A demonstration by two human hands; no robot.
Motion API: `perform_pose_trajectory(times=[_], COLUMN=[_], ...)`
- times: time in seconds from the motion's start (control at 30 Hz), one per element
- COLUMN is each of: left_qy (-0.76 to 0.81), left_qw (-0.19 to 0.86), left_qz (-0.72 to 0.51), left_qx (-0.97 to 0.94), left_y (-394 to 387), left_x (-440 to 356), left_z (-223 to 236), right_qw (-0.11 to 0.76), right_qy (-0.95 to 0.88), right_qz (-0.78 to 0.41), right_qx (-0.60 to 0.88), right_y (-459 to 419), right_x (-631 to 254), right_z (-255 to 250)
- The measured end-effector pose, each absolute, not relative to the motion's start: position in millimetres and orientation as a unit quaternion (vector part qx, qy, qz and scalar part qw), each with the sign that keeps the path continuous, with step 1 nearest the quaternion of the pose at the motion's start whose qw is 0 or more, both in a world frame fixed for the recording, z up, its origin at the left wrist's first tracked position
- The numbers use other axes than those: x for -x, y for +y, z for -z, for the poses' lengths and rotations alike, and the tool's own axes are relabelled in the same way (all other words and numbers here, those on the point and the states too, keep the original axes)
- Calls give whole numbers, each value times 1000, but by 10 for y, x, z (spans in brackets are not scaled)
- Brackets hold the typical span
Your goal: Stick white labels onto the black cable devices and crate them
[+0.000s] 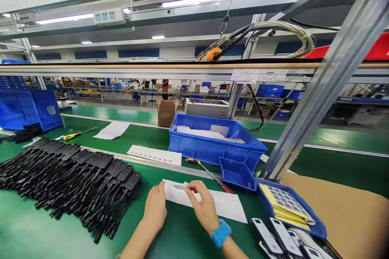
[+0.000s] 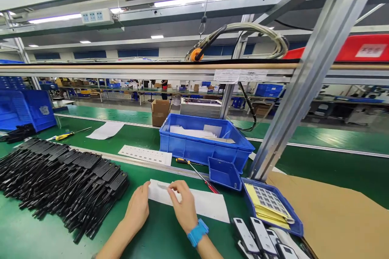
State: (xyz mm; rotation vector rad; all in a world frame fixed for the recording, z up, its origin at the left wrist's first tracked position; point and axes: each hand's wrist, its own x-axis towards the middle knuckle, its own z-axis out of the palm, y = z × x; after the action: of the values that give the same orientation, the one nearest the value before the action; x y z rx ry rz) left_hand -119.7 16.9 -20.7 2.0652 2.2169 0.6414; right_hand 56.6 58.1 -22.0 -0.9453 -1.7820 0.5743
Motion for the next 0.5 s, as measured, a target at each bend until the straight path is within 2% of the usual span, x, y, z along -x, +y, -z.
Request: perform_pose_trajectory(times=[0.07, 0.23, 0.5], left_qy=[752, 819, 807], left_qw=[-39, -148, -168], left_qz=[-199, -173, -146], left_qx=[-627, -527, -547], left_y=[152, 81, 71], left_x=[1309, 1661, 1799], left_z=[90, -133, -105], right_qw=[533, 541, 539], right_qy=[-681, -624, -580], right_qz=[-279, -322, -394], right_qx=[417, 463, 468], right_y=[452, 236, 147], right_x=[-741, -1032, -1047], right_z=[140, 185, 411])
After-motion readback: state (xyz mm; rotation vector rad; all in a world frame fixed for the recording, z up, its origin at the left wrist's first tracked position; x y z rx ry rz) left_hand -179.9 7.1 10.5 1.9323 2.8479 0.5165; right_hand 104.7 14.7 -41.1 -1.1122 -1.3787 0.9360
